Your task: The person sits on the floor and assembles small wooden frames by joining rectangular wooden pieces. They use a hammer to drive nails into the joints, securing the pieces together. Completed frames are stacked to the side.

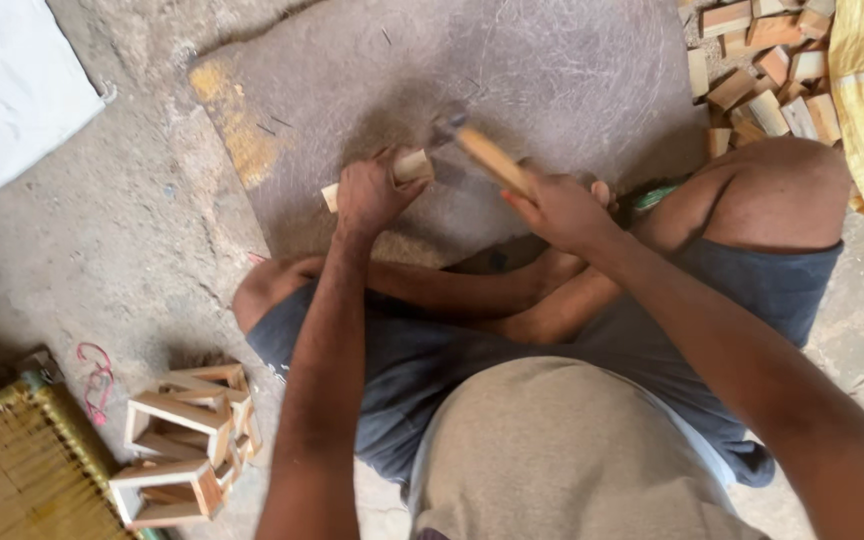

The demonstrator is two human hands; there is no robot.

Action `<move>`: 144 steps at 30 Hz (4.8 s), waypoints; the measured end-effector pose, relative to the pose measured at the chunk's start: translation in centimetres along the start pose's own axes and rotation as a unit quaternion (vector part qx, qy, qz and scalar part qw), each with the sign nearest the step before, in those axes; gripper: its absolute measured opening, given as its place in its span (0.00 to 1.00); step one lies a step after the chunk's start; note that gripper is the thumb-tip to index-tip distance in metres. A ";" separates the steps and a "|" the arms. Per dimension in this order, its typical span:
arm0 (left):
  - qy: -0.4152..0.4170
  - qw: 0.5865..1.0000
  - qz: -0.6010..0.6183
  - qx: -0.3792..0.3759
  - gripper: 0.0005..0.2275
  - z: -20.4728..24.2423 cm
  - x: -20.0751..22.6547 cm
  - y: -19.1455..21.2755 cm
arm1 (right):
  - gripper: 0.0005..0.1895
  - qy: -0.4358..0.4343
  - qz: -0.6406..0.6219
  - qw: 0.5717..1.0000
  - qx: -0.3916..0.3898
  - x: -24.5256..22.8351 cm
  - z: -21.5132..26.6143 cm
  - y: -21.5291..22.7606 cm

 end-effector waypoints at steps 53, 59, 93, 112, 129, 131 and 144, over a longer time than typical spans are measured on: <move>0.126 0.682 0.715 -0.092 0.28 2.7 6.6 -1.8 | 0.16 -0.235 -0.661 0.711 0.049 -2.6 1.7 -8.3; 0.171 0.888 0.421 0.070 0.25 1.1 1.8 3.5 | 0.20 0.103 -0.052 0.992 0.050 -2.5 3.2 -1.0; -0.055 0.998 -0.001 -0.010 0.21 -1.0 3.9 -0.4 | 0.24 0.132 -0.218 0.949 0.185 -6.2 8.9 5.0; 0.188 0.807 0.552 0.095 0.14 1.1 -3.0 -0.1 | 0.17 -0.189 -0.286 0.939 -0.022 4.7 6.5 -2.7; -0.019 1.000 0.001 -0.004 0.19 -3.7 4.4 0.5 | 0.18 -0.136 -0.411 0.901 -0.007 3.8 2.8 -3.0; -0.004 1.000 0.025 -0.017 0.18 -3.0 4.1 -0.3 | 0.19 -0.148 -0.410 0.900 -0.002 3.6 3.1 -3.1; 0.027 0.997 0.012 -0.064 0.17 -3.0 3.4 -0.6 | 0.17 -0.103 -0.362 0.926 -0.004 0.3 2.9 -1.4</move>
Point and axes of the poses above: each hand's wrist, its own z-axis away from the middle knuckle, its own y-axis out of the back of the hand, x = y × z, the point moved 7 cm from there along -z, towards the middle knuckle, and after that the axes turned 10 degrees about -z, right-handed, at the moved point
